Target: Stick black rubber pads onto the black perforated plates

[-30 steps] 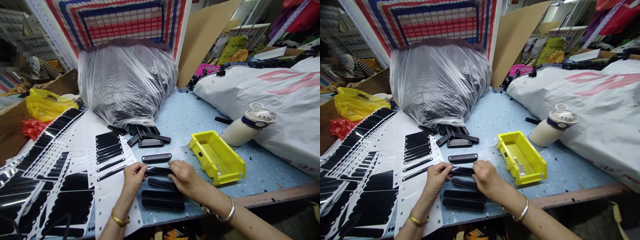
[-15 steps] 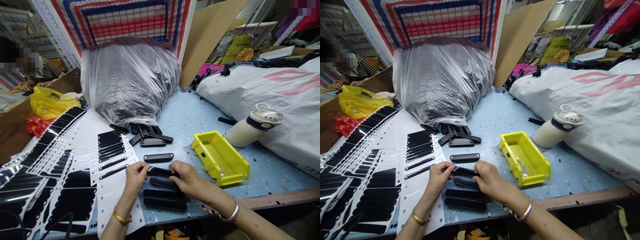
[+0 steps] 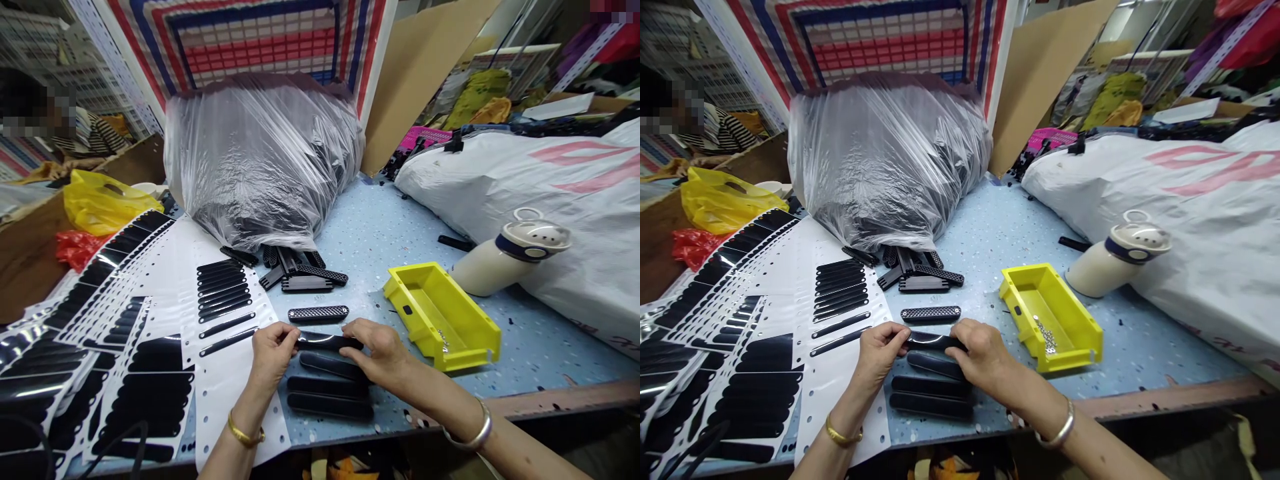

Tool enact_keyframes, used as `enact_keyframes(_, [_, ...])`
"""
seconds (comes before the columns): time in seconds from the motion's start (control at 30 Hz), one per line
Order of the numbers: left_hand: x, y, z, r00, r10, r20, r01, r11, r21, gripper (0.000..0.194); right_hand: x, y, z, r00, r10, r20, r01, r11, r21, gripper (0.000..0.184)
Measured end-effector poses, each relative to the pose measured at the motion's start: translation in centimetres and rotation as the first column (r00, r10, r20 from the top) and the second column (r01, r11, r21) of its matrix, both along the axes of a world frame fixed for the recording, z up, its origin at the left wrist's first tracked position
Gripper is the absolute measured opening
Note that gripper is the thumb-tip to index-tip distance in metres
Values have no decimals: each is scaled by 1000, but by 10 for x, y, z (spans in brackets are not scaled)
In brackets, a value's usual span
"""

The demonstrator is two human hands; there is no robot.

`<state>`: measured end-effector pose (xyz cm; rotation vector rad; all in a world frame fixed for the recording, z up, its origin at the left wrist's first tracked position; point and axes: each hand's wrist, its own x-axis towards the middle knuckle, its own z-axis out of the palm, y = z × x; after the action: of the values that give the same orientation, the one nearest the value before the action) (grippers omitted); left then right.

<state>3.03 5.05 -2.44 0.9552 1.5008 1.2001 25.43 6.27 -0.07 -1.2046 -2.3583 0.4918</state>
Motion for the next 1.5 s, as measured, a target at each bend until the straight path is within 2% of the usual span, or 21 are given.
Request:
enact_keyframes(0.2, [0,0,2,1000,15,-3,-15,1000,4,22,5,10,-7,990,-114,-78,90,962,-259,9])
enact_keyframes(0.43, [-3,-1,-2,1000,-12,-16,12,1000,1,25,11,9,-11,954,-147,-261,43,930,-365,15])
enact_keyframes(0.53, [-3,-1,-3,1000,-15,-19,15,1000,1,25,13,6,-14,944,-147,-294,35,935,-354,17])
enact_keyframes(0.7, [-2,-1,-3,1000,-2,-17,2,1000,7,24,15,1,-20,977,-64,-205,22,980,-198,20])
enact_keyframes(0.77, [-2,-2,-3,1000,6,-13,-6,1000,7,23,16,-1,-20,981,-50,-188,16,984,-178,21])
enact_keyframes(0.97, [-2,-1,-2,1000,4,-4,-4,1000,-4,25,18,0,-18,972,-80,-222,18,964,-266,20])
enact_keyframes(1.23, [-2,-1,3,1000,10,1,-10,1000,-20,24,18,-1,-19,965,-109,-239,34,954,-299,22])
enact_keyframes(1.5, [-3,0,6,1000,-2,7,3,999,-34,24,17,2,-16,962,-150,-227,44,908,-417,25])
